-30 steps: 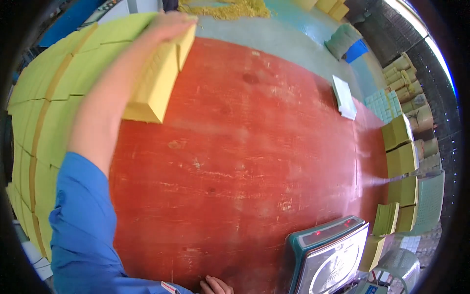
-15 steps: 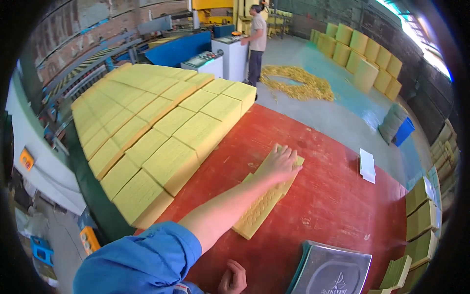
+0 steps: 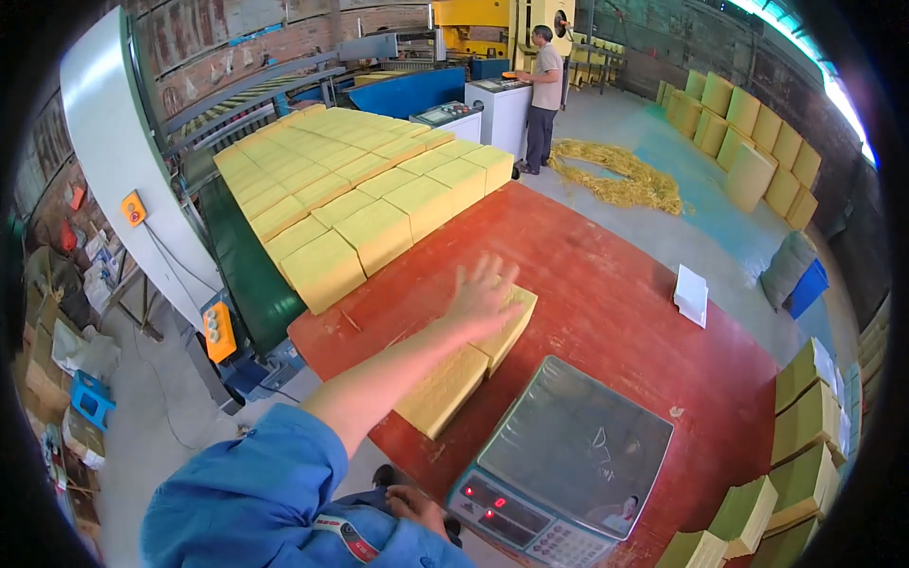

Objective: Weighing stacks of paper on a digital scale and organizing them into groups.

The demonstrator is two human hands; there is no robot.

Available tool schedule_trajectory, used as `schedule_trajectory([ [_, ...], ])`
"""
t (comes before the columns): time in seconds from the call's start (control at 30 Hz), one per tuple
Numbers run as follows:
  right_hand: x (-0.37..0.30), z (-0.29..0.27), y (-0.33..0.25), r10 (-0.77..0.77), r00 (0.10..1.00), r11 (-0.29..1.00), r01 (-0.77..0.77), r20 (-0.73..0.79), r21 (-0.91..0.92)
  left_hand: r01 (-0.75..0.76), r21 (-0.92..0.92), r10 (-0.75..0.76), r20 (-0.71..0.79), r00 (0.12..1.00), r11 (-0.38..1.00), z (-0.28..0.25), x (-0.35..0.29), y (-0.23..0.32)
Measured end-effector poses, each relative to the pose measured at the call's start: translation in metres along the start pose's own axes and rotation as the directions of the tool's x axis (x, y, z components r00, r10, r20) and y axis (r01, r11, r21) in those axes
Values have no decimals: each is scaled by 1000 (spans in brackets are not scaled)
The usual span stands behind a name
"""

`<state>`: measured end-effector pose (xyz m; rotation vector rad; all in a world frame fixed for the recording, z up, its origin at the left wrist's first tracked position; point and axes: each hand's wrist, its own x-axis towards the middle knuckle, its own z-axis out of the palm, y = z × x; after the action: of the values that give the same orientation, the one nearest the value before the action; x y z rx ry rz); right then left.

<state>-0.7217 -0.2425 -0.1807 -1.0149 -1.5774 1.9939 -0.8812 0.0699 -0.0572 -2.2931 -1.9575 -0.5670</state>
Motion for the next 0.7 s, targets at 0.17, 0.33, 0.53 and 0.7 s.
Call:
schedule_trajectory([
  [0.17,-11,-1,70,171,976,742,-216,132,635,270,23,-270,125,955,963,-86,-105,48],
  [0.33,-1,-4,88,109,994,741,-79,-3,667,269,141,-293,192,937,953,-44,-164,43],
  [0.53,10,10,49,193,973,657,-35,-124,753,184,123,-197,104,975,975,-49,-190,22],
  [0.7,22,36,34,-38,995,481,97,-90,871,-14,6,12,193,981,1000,-73,-262,26],
])
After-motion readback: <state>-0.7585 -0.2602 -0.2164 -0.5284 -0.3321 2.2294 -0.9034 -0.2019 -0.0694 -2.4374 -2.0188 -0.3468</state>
